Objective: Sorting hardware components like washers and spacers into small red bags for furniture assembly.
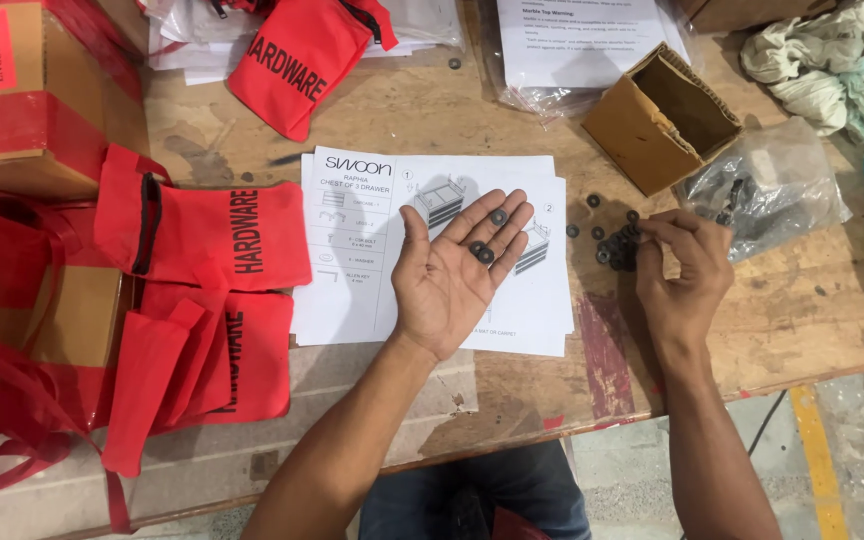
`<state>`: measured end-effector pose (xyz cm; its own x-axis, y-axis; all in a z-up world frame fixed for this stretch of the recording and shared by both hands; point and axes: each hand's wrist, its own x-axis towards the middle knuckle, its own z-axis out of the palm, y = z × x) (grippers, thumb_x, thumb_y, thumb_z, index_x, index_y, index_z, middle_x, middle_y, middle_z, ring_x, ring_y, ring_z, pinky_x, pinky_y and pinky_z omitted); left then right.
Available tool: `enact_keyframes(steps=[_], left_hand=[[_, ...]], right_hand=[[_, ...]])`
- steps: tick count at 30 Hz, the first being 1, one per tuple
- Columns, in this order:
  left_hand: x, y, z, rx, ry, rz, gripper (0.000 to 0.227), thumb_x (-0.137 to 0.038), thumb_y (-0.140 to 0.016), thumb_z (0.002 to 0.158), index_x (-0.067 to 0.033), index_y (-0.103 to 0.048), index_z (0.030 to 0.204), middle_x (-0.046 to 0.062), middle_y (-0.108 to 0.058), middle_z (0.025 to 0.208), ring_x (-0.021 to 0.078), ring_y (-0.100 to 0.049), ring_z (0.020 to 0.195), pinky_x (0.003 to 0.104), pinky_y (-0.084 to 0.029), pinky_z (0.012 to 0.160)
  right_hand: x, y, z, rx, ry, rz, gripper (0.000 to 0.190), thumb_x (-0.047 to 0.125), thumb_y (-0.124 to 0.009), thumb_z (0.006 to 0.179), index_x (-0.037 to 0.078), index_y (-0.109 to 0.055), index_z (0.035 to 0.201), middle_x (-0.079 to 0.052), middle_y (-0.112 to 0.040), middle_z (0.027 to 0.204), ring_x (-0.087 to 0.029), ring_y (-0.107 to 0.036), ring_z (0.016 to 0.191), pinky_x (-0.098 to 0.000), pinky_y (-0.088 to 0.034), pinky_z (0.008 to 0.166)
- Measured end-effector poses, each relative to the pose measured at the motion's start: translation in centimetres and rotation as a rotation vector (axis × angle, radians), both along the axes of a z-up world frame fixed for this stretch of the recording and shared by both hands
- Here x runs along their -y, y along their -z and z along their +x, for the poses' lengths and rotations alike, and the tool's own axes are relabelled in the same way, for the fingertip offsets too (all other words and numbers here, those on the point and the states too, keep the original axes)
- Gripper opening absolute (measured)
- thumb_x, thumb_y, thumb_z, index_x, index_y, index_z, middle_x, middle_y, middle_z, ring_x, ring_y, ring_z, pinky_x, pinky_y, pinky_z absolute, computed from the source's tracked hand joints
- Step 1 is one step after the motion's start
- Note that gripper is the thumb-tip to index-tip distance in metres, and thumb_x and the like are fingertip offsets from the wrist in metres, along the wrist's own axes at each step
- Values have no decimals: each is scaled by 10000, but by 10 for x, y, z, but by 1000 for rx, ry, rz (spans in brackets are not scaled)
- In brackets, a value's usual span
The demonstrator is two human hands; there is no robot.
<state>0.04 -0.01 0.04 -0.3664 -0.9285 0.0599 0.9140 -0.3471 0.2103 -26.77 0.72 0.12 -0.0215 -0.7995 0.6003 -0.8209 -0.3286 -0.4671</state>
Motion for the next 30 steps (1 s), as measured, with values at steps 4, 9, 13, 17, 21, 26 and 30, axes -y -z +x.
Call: enact_keyframes(steps=[4,9,13,17,21,26,30], left_hand=[[1,1,0,5,-2,-1,942,-729,-320,1019,71,-428,1504,243,-407,1611,336,-355,1551,439,-298,1295],[1,0,1,8,-11,-3,942,-728,-315,1020,70,-424,1508,242,-403,1616,335,-351,1555,442,-288,1299],[1,-1,1,16,-2,-4,943,-728,-308,1019,67,-420,1513,242,-397,1619,333,-349,1556,442,-283,1302],[2,-2,0,26,3,6,950,-731,-305,1015,70,-418,1512,245,-397,1618,332,-353,1554,441,-286,1299],[2,-1,0,25,-1,4,952,-730,-303,1017,74,-413,1514,249,-396,1617,335,-354,1553,442,-292,1298],[1,1,-2,23,6,2,948,-726,-302,1020,74,-405,1517,251,-395,1613,341,-352,1551,452,-297,1295],[0,0,-2,33,12,-3,954,-725,-306,1018,79,-394,1524,250,-396,1613,340,-351,1550,456,-292,1292]], right_hand=[[-3,-11,7,-75,-25,216,215,40,-760,859,54,-787,1072,-111,-614,1265,-280,-466,1174,-395,-406,1026],[-6,-14,13,-173,-45,284,284,118,-819,788,44,-785,1061,-150,-525,1306,-318,-415,1261,-460,-320,1084],[-5,-4,7,-140,-37,316,218,134,-824,838,53,-773,1033,-122,-538,1269,-299,-435,1264,-440,-361,1102],[-5,-6,9,-97,-57,276,182,113,-835,838,41,-756,985,-102,-557,1258,-284,-456,1256,-423,-403,1063],[-3,-8,12,52,-145,168,139,24,-800,909,18,-712,1017,-92,-629,1156,-223,-572,1126,-359,-497,961],[1,6,22,335,-248,294,111,4,-759,917,19,-706,1013,-45,-721,1012,-131,-662,880,-280,-559,752],[8,-17,51,506,-392,433,114,16,-753,947,13,-735,1059,-62,-730,994,-129,-635,844,-284,-511,727]])
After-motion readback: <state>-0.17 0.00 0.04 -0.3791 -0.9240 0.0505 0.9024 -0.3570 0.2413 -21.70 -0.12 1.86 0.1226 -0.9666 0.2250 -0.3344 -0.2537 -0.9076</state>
